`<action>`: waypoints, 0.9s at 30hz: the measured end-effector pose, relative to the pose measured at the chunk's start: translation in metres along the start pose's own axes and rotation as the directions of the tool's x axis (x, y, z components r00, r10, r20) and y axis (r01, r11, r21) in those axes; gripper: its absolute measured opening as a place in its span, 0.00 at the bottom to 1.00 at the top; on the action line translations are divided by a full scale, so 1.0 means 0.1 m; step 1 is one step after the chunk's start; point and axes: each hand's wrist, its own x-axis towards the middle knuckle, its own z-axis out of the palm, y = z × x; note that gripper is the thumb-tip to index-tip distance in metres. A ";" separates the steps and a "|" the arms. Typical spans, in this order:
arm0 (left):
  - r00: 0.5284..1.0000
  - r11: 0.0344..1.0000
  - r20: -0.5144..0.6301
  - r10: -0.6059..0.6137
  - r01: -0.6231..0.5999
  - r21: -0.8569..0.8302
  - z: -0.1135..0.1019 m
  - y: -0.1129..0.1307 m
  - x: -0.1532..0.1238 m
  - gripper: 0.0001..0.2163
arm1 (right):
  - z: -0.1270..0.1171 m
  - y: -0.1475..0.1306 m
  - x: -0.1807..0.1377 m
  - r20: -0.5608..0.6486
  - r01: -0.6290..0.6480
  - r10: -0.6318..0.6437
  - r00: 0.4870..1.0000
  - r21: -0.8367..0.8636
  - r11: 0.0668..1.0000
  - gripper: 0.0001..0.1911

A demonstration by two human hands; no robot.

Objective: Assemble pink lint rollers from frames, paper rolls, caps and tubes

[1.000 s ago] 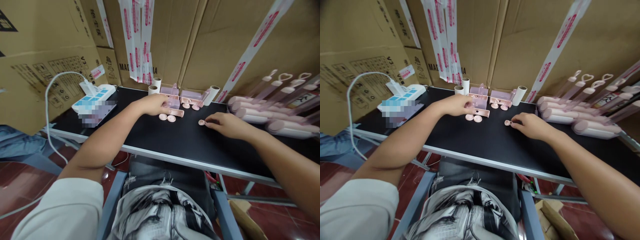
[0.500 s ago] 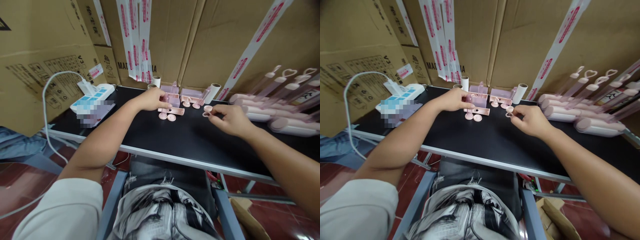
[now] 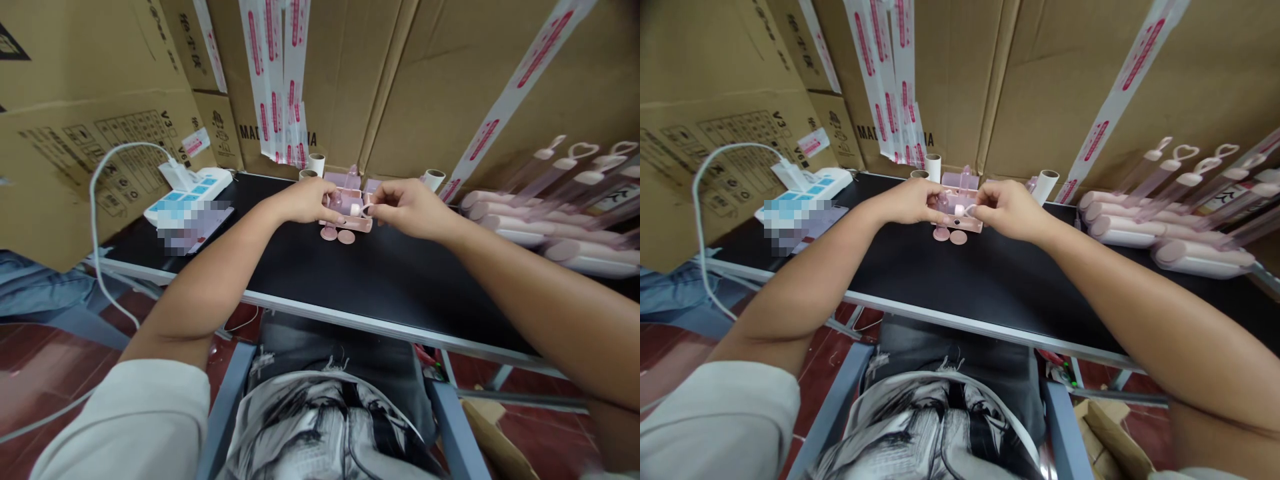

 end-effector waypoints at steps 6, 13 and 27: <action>0.997 0.999 -0.078 -0.002 -0.001 -0.034 -0.09 0.01 -0.02 0.23 | 0.18 -0.05 0.11 0.115 0.086 -0.047 0.992 -0.362 0.928 0.06; 0.983 0.996 -0.180 0.035 -0.048 -0.070 -0.13 -0.01 -0.04 0.19 | 0.33 -0.08 0.14 0.236 0.177 -0.054 0.970 -0.541 0.822 0.13; 0.981 0.962 -0.077 -0.177 0.189 0.196 -0.29 0.12 -0.18 0.28 | -0.17 0.18 -0.22 -0.174 -0.017 -0.065 0.983 -0.435 0.900 0.13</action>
